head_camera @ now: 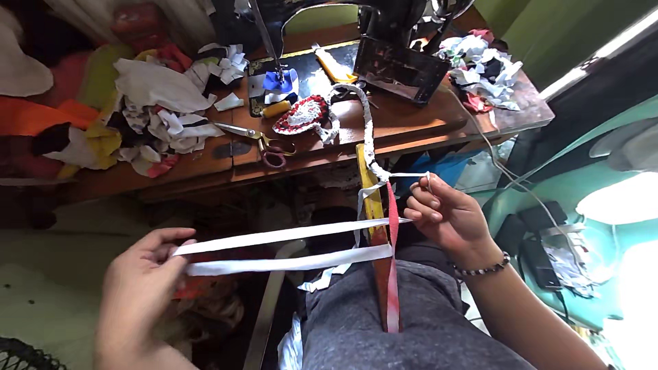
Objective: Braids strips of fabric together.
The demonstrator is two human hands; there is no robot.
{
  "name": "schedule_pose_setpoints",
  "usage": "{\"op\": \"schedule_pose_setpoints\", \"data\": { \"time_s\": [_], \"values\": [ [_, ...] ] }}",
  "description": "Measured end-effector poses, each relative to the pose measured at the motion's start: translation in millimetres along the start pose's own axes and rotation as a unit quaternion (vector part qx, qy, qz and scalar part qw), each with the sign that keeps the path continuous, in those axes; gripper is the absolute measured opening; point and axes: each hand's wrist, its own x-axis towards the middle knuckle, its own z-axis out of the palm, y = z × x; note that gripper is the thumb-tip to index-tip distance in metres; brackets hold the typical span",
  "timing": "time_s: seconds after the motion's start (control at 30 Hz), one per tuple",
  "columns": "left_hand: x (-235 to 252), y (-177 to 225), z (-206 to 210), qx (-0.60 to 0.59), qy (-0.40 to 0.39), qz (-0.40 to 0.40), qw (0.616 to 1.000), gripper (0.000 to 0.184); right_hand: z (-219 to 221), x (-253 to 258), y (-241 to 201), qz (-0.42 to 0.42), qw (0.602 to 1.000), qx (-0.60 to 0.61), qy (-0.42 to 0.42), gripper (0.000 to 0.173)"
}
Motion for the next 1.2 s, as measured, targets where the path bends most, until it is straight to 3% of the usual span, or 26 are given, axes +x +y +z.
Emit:
{"op": "schedule_pose_setpoints", "data": {
  "time_s": [0.1, 0.27, 0.37, 0.53, 0.6, 0.77, 0.87, 1.07, 1.2],
  "values": [
    [2.7, -8.9, -13.1, -0.04, 0.041, -0.001, 0.998, 0.024, -0.1, 0.0, -2.0, 0.002, 1.0, -0.01, 0.001, 0.024],
    [8.3, -22.9, -35.1, -0.123, 0.042, 0.042, 0.991, 0.02, -0.5, -1.3, -3.6, 0.017, 0.999, -0.032, -0.036, 0.021],
    [14.7, -32.9, -55.0, -0.118, 0.04, 0.051, 0.991, 0.022, -1.2, -2.4, -5.0, 0.024, 0.998, -0.037, -0.042, 0.021],
    [17.7, -10.6, -83.0, -0.057, 0.023, -0.007, 0.998, 0.025, -4.1, -6.1, -5.8, 0.028, 0.997, -0.056, -0.053, 0.023],
    [19.4, -2.4, -80.3, -0.058, 0.025, 0.04, 0.997, 0.024, -0.4, -6.5, -2.8, 0.029, 0.995, -0.075, -0.05, 0.028],
    [10.1, 56.2, -34.6, -0.053, -0.015, 0.236, 0.97, 0.023, 14.5, -10.2, 7.1, -0.005, 0.984, -0.172, -0.045, 0.032],
    [-11.1, 104.0, 10.9, -0.032, -0.042, 0.305, 0.951, 0.024, 25.9, -14.9, 10.0, -0.014, 0.968, -0.235, -0.085, 0.027],
    [-45.5, 155.9, 116.5, -0.145, -0.184, 0.455, 0.859, 0.015, 52.7, -30.0, 18.6, -0.065, 0.917, -0.357, -0.168, 0.067],
    [-62.0, 168.2, 150.0, -0.218, -0.213, 0.505, 0.808, 0.013, 56.4, -38.1, 15.9, -0.144, 0.842, -0.485, -0.184, 0.054]
  ]
}}
